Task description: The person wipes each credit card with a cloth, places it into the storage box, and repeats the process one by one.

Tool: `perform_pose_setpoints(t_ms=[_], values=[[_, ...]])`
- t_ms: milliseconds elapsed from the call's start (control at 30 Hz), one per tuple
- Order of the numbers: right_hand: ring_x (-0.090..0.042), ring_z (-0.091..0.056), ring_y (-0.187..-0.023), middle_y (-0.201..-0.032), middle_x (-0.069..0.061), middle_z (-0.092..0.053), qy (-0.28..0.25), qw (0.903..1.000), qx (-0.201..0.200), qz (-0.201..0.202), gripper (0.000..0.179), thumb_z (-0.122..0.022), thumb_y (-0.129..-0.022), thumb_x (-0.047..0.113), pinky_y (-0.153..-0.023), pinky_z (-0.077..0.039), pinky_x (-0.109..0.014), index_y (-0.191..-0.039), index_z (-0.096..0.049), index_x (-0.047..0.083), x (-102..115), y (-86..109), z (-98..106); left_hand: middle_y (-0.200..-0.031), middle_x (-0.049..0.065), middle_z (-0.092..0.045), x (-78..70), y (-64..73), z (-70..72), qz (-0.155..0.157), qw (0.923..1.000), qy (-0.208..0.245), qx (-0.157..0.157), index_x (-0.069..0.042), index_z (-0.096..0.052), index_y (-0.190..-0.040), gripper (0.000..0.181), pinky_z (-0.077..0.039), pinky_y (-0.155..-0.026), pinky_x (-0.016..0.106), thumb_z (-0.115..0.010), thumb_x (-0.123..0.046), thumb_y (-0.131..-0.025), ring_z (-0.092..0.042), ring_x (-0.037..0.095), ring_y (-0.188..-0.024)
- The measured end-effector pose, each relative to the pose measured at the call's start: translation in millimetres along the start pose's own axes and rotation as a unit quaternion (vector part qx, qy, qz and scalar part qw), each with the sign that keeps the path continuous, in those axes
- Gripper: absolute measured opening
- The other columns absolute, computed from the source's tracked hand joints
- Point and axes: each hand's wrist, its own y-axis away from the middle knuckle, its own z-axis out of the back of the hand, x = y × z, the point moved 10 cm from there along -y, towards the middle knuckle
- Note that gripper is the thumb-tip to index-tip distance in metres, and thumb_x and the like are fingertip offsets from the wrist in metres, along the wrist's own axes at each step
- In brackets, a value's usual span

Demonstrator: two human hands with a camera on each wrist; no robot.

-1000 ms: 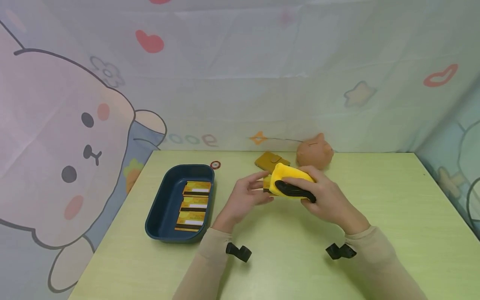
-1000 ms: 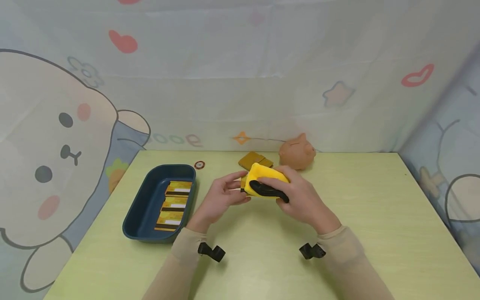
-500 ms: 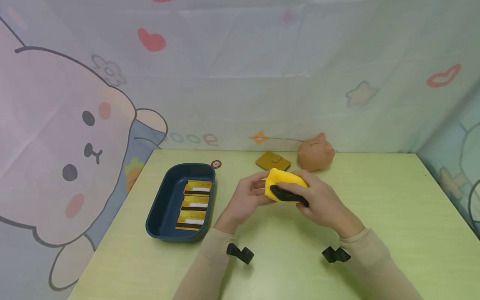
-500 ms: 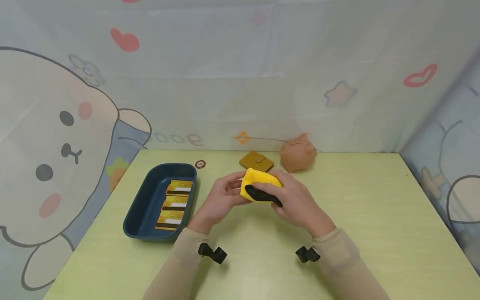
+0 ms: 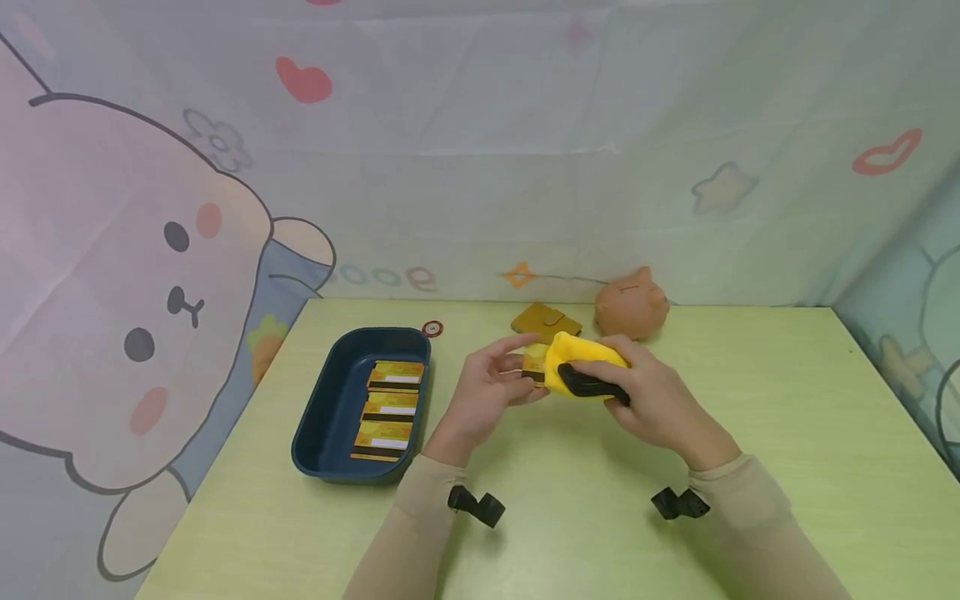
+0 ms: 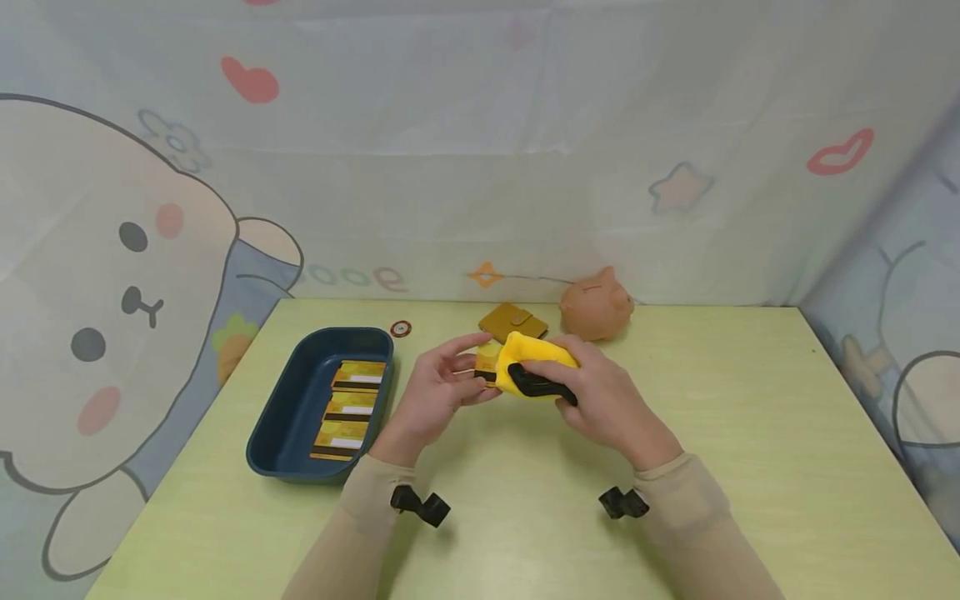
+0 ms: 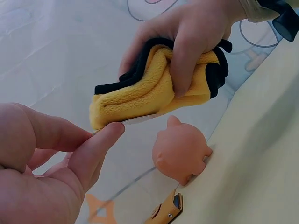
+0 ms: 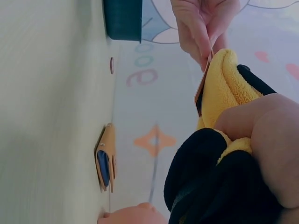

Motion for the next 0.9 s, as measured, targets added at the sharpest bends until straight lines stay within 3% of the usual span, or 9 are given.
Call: perform_pose_setpoints(t_ms=[167, 500, 600, 833, 900], values=[[-0.032, -0.063, -0.105, -0.128, -0.015, -0.061, 0.0, 1.0, 0.002, -0.008, 0.067, -0.086, -0.07, -0.013, -0.077, -0.062, -0.051, -0.127, -0.075, 0.019, -7.3, 2.3, 0.5, -0.124, 0.025, -0.068, -5.1, 2.1, 3.9, -0.001, 0.9999, 0.014, -0.007, -0.011, -0.059, -0.149, 0.063, -0.062, -0.09, 0.044, -0.057, 0.02, -0.094, -0.073, 0.032, -0.111], [-0.032, -0.062, -0.102, -0.126, -0.015, -0.062, 0.008, 0.9998, -0.006, -0.017, 0.065, -0.082, -0.069, -0.015, -0.073, -0.061, -0.051, -0.125, -0.077, 0.017, -22.6, 8.2, 7.3, -0.105, 0.012, -0.061, -11.2, 2.0, 10.6, -0.014, 0.9993, 0.032, -0.015, -0.007, -0.058, -0.148, 0.064, -0.062, -0.091, 0.045, -0.056, 0.023, -0.092, -0.067, 0.018, -0.082], [-0.033, -0.062, -0.103, -0.127, -0.016, -0.061, 0.011, 0.9997, -0.004, -0.024, 0.067, -0.081, -0.069, -0.016, -0.073, -0.06, -0.051, -0.127, -0.076, 0.017, -27.9, 10.1, 9.8, -0.104, 0.011, -0.059, -11.7, 2.3, 12.7, -0.012, 0.9995, 0.022, -0.019, -0.008, -0.058, -0.148, 0.064, -0.062, -0.091, 0.045, -0.056, 0.022, -0.092, -0.065, 0.017, -0.077], [-0.033, -0.061, -0.102, -0.132, -0.017, -0.059, -0.011, 0.9996, -0.005, -0.024, 0.072, -0.079, -0.071, -0.016, -0.069, -0.057, -0.047, -0.133, -0.071, 0.02, -32.0, 11.9, 16.8, -0.117, 0.023, -0.063, -10.5, 4.2, 18.4, 0.005, 0.9992, -0.017, -0.036, -0.009, -0.056, -0.151, 0.065, -0.063, -0.088, 0.044, -0.057, 0.019, -0.093, -0.07, 0.021, -0.086], [-0.033, -0.061, -0.103, -0.133, -0.017, -0.059, -0.015, 0.9997, -0.007, -0.02, 0.073, -0.078, -0.071, -0.017, -0.068, -0.056, -0.046, -0.134, -0.071, 0.02, -31.1, 11.2, 18.1, -0.114, 0.021, -0.063, -10.1, 5.0, 20.8, 0.008, 0.9987, -0.026, -0.042, -0.009, -0.056, -0.151, 0.064, -0.064, -0.086, 0.044, -0.057, 0.019, -0.093, -0.068, 0.019, -0.078]])
